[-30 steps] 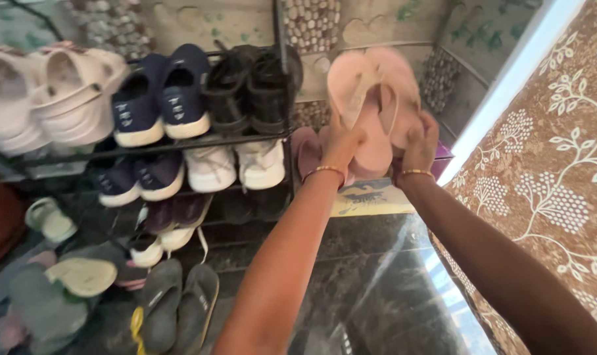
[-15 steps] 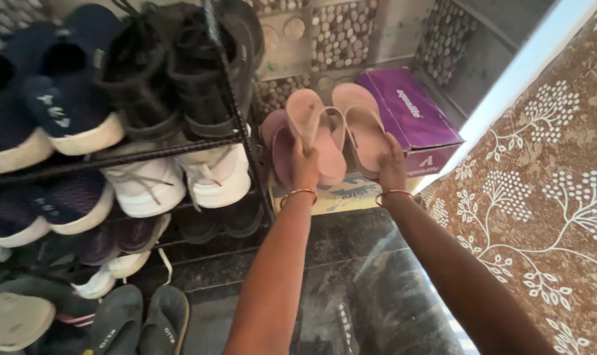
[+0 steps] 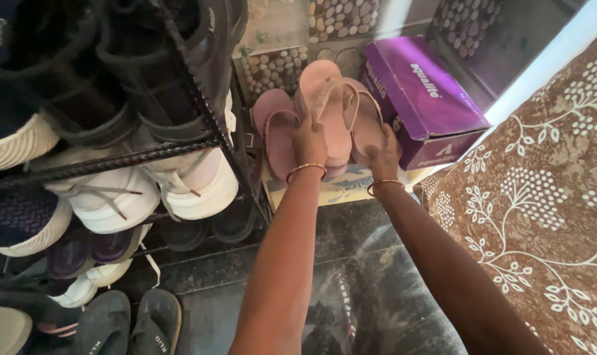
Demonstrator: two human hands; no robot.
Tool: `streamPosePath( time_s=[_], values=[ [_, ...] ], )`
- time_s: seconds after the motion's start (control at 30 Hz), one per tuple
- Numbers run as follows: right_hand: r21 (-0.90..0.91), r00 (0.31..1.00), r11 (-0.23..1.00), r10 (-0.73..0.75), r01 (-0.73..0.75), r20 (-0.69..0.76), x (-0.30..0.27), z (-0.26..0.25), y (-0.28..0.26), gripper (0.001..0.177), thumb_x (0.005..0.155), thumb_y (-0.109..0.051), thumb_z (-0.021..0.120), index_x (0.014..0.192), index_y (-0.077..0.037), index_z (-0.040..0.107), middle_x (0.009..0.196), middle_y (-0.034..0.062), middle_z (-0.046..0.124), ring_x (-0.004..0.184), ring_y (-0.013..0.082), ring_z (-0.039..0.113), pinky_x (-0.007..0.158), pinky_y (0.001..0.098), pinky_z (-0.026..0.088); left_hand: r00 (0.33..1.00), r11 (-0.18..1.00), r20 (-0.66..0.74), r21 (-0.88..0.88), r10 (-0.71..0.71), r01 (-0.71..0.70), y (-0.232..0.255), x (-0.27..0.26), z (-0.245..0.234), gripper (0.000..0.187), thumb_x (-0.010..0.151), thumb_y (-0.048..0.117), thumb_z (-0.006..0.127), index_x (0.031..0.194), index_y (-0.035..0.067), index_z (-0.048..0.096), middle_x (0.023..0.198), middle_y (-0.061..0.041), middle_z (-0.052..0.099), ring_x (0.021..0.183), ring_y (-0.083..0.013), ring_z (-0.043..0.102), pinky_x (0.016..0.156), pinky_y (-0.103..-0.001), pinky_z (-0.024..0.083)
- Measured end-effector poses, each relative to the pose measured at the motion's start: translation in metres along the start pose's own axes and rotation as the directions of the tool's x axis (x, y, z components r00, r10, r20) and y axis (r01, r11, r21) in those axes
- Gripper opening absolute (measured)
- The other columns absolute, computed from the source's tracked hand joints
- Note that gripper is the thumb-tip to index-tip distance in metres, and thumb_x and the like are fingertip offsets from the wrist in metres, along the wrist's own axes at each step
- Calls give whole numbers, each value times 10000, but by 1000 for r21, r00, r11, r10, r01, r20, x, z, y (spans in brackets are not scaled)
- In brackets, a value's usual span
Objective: The person wipes several pairs of slippers and flip-flops with a yellow cloth, then places them on a shoe rack. The person handles pink, green, and gray footwear, cleaning each pair before arranging them on the rack.
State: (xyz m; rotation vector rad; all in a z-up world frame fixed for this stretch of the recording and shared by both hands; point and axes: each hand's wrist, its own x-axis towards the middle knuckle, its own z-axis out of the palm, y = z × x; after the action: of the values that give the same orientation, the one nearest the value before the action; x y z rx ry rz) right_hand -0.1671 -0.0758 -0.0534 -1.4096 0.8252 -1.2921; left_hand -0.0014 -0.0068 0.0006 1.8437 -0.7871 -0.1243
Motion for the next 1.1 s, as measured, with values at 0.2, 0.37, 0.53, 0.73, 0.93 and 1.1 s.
streamPosePath(
  time_s=[0.2, 0.37, 0.53, 0.73, 0.93, 1.1],
  values=[
    [-565, 888, 696, -426, 444, 173, -21, -6, -16, 804, 748, -127, 780, 1483, -38, 467, 1499, 295, 315, 1387, 450, 330, 1151, 468, 296, 990, 996, -133, -72, 35, -45, 8, 1, 0, 388, 949, 173, 555, 1316, 127, 671, 1054, -263, 722, 1041, -457, 627, 942, -506, 488],
    [-689, 929, 628, -305, 361, 209, -22, -8, -21, 601, 885, -120, 716, 1454, -78, 528, 1503, 198, 455, 1409, 390, 426, 1172, 468, 373, 982, 950, -189, -301, 29, -86, 7, 12, -12, 380, 922, 154, 584, 1292, 108, 659, 1091, -228, 742, 1053, -383, 729, 913, -451, 573],
    [-698, 936, 625, -197, 349, 291, -15, 6, -31, 479, 991, -227, 655, 1454, -129, 576, 1449, 94, 565, 1405, 292, 505, 1204, 450, 424, 991, 998, 121, -17, -56, 59, 16, 13, -25, 550, 851, 249, 702, 1376, 116, 611, 1030, -280, 687, 980, -451, 677, 852, -500, 550],
    [-578, 792, 565, -546, 589, 273, -47, 22, -79, 581, 1060, -353, 519, 1544, -42, 435, 1596, 155, 427, 1468, 372, 399, 1179, 535, 252, 995, 972, 38, 217, 88, -94, 9, 1, -49, 516, 863, 265, 691, 1370, 180, 639, 1117, -215, 685, 1047, -404, 651, 927, -490, 518],
    [-464, 698, 527, -467, 713, 542, -63, 47, -107, 580, 1003, -327, 573, 1521, -84, 473, 1594, 143, 446, 1498, 385, 375, 1221, 526, 273, 970, 987, -188, 67, 156, -146, -1, -13, -43, 493, 878, 140, 642, 1371, 151, 643, 1220, -162, 665, 1148, -322, 622, 1003, -409, 501],
    [-595, 793, 524, -400, 609, 459, -57, 44, -88, 535, 1014, -306, 553, 1533, -182, 502, 1596, 99, 467, 1501, 345, 398, 1181, 539, 268, 896, 970, -372, -53, -241, 239, 1, -33, -35, 481, 851, 114, 620, 1321, 203, 665, 1242, -128, 627, 1079, -308, 631, 875, -439, 488]
  ],
)
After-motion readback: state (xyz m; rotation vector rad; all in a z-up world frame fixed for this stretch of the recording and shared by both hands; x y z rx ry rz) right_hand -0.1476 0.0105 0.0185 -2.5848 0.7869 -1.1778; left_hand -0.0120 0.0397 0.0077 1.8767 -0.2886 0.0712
